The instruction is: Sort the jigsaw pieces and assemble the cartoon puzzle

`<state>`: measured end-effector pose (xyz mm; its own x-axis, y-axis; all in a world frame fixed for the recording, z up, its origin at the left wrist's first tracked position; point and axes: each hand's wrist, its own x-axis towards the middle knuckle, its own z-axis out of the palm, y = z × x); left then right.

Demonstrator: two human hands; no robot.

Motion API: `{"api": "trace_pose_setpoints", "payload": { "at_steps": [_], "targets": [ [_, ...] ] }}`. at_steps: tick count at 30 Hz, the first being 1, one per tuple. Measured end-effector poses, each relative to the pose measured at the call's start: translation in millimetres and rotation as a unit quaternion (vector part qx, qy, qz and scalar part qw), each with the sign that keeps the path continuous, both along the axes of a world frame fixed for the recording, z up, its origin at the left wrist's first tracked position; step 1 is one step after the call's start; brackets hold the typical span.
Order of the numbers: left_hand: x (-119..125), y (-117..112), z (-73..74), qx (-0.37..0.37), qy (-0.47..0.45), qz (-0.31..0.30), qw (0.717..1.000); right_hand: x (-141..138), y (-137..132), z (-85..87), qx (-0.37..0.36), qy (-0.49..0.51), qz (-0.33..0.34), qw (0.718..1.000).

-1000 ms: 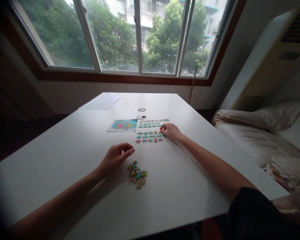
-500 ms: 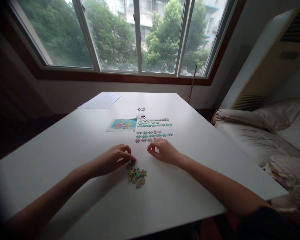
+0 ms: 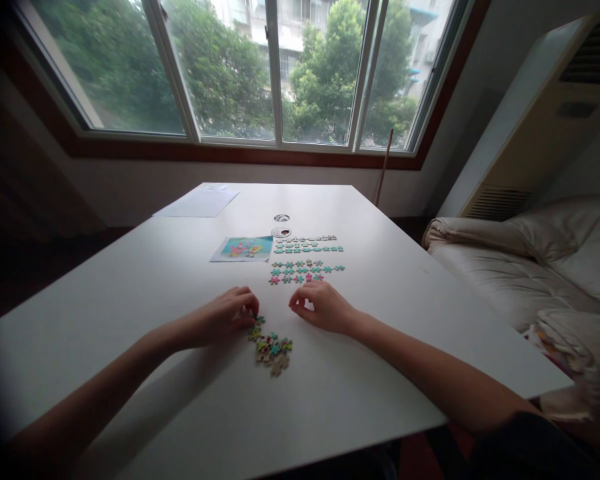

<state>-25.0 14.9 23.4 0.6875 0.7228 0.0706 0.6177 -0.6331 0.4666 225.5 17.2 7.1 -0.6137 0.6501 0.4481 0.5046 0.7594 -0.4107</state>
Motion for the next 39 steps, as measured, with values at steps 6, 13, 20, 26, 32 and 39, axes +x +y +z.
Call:
{"api": "trace_pose_setpoints", "payload": {
  "at_steps": [6, 13, 20, 26, 32, 39],
  "targets": [
    [3.8, 0.3, -1.8, -0.007, -0.047, 0.019, 0.999, -4.1, -9.0, 3.1, -0.024, 0.007, -0.001, 1.0],
    [22.7, -8.6, 2.7, -0.034, -0.131, 0.018, 0.991, -9.1, -21.0, 7.3, -0.063, 0.029, -0.022, 0.997],
    [31.6, -15.8, 3.9, -0.063, -0.157, -0.003, 0.986, -10.8, -24.6, 9.3, -0.09, 0.044, -0.035, 0.994],
    [32.2, -16.6, 0.2, -0.054, -0.171, 0.005, 0.984, -12.2, -25.8, 9.7, -0.121, 0.056, -0.035, 0.99],
    [23.0, -9.3, 2.6, -0.018, -0.155, 0.032, 0.987, -3.5, -13.5, 13.1, -0.113, 0.111, -0.119, 0.98],
    [5.5, 0.3, 5.2, 0.027, -0.089, 0.044, 0.995, 11.2, 4.8, 7.7, -0.109, 0.169, -0.187, 0.962]
  ]
}}
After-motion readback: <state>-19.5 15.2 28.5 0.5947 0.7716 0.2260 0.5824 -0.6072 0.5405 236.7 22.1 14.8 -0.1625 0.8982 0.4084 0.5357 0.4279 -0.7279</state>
